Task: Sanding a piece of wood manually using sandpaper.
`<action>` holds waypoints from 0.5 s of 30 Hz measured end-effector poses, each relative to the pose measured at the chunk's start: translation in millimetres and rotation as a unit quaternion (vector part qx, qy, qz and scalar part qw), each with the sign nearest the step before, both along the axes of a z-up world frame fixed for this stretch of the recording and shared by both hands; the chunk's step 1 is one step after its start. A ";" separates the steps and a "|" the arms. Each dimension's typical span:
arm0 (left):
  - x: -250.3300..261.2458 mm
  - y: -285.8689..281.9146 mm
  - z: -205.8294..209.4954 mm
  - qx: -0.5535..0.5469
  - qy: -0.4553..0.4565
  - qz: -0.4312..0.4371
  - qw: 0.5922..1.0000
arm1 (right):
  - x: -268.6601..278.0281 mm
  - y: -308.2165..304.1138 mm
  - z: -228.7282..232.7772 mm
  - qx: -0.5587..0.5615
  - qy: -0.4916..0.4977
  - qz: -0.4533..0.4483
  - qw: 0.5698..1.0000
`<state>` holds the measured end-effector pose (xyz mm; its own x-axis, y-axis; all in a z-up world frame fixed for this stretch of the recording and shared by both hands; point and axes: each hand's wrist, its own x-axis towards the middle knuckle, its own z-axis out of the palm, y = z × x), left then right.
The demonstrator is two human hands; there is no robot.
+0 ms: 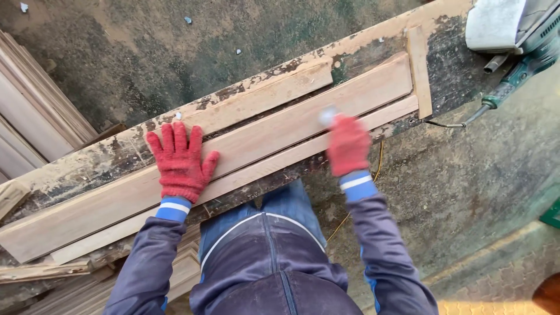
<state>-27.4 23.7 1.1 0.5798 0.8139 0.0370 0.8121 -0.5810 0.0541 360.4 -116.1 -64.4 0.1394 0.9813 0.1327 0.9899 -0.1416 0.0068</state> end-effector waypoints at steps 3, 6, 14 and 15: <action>1.2 0.6 6.2 -0.015 -0.005 0.005 1.000 | 34.1 3.1 -12.8 -0.022 -0.032 -0.133 0.990; 2.3 3.6 7.1 -0.022 -0.026 0.006 0.999 | -55.9 22.5 11.6 -0.045 -0.038 -0.173 0.983; 2.2 5.7 15.2 -0.056 -0.007 0.009 0.998 | 5.4 8.8 -13.4 -0.020 -0.077 -0.223 0.972; 2.9 6.0 12.7 -0.055 -0.009 0.012 0.998 | 22.9 3.8 -24.8 -0.018 -0.079 -0.220 0.972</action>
